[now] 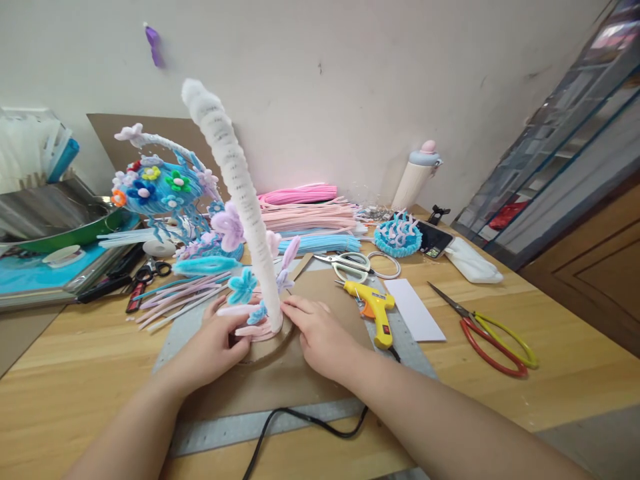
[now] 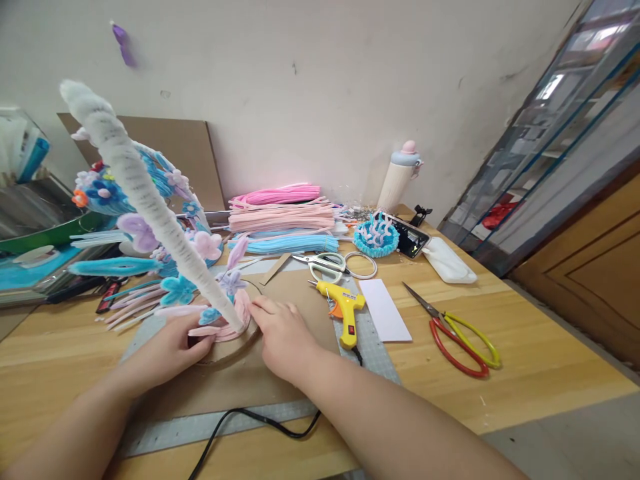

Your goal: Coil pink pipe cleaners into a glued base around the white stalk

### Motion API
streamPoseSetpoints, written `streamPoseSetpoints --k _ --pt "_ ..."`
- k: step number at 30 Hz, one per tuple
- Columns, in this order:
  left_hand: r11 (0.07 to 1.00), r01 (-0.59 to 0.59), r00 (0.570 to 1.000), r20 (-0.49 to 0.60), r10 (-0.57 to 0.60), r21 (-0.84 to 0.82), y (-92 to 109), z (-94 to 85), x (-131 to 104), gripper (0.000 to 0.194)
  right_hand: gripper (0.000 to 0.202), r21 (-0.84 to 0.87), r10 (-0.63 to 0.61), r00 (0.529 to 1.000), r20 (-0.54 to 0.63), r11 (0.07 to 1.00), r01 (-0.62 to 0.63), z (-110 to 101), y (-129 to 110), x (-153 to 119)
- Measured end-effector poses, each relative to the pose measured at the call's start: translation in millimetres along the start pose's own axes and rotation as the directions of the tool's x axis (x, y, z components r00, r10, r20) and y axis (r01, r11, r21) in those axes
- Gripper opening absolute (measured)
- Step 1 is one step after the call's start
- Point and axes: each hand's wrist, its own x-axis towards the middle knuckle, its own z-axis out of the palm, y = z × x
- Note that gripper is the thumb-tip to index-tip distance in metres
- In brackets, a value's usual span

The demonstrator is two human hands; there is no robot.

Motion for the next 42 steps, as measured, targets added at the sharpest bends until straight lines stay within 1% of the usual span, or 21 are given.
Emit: streamPoseSetpoints --k 5,9,11,15,22,23,25,27,28,30,33,37,42 --pt "1.0 0.007 1.0 0.005 -0.007 0.002 -0.6 0.1 0.7 0.033 0.066 -0.041 -0.008 1.0 0.01 0.999 0.008 6.6 3.4 0.5" --pt "1.0 0.001 1.0 0.0 -0.001 -0.005 -0.9 0.5 1.1 0.031 0.064 -0.082 -0.038 0.999 0.033 0.996 0.04 5.0 2.8 -0.1" --pt "1.0 0.005 1.0 -0.006 -0.005 -0.008 -0.3 0.4 1.3 0.031 0.064 -0.065 -0.051 0.998 0.041 0.996 0.053 2.7 2.3 -0.4" --pt "1.0 0.0 1.0 0.001 0.0 -0.025 1.0 0.1 0.9 0.033 0.062 0.015 -0.054 0.998 0.011 0.998 0.054 -1.7 0.2 -1.4" --pt "1.0 0.006 0.999 -0.033 -0.006 -0.01 1.1 0.8 -1.3 0.032 0.063 -0.028 -0.039 0.998 0.042 0.999 0.04 -4.1 -4.1 -0.9" --pt "1.0 0.002 0.999 -0.042 -0.002 -0.007 1.3 0.8 -1.6 0.032 0.062 -0.028 -0.031 0.999 0.023 0.999 0.031 -5.7 -5.4 -1.3" --pt "1.0 -0.002 0.998 -0.064 0.002 0.007 1.8 0.7 -2.2 0.034 0.054 -0.043 -0.009 0.998 -0.061 0.999 0.007 -10.6 -10.7 -3.8" --pt "1.0 0.002 0.996 -0.087 0.0 0.025 2.1 0.7 -2.8 0.033 0.037 -0.074 -0.014 0.99 -0.141 0.997 0.003 -16.6 -19.6 -8.8" --pt "0.999 0.003 0.996 -0.092 0.0 0.032 2.0 0.8 -3.1 0.033 0.029 -0.089 -0.033 0.988 -0.153 0.996 0.019 -19.2 -24.9 -12.0" --pt "0.999 -0.001 0.995 -0.097 0.005 0.04 1.5 1.3 -3.7 0.031 0.018 -0.109 -0.082 0.99 -0.112 0.992 0.069 -22.0 -35.0 -18.6" --pt "0.999 -0.011 0.995 -0.101 0.015 0.042 -0.1 2.7 -4.6 0.028 0.013 -0.148 -0.128 0.992 -0.016 0.981 0.124 -19.3 -44.1 -25.2" --pt "0.999 -0.037 0.994 -0.103 0.039 0.029 -2.8 4.9 -5.1 0.029 0.016 -0.186 -0.143 0.987 0.074 0.97 0.155 -10.2 -44.5 -25.7" --pt "0.998 -0.068 0.993 -0.092 0.067 -0.012 -4.4 6.0 -5.3 0.038 0.02 -0.182 -0.105 0.989 0.109 0.976 0.123 -4.8 -42.4 -24.2"
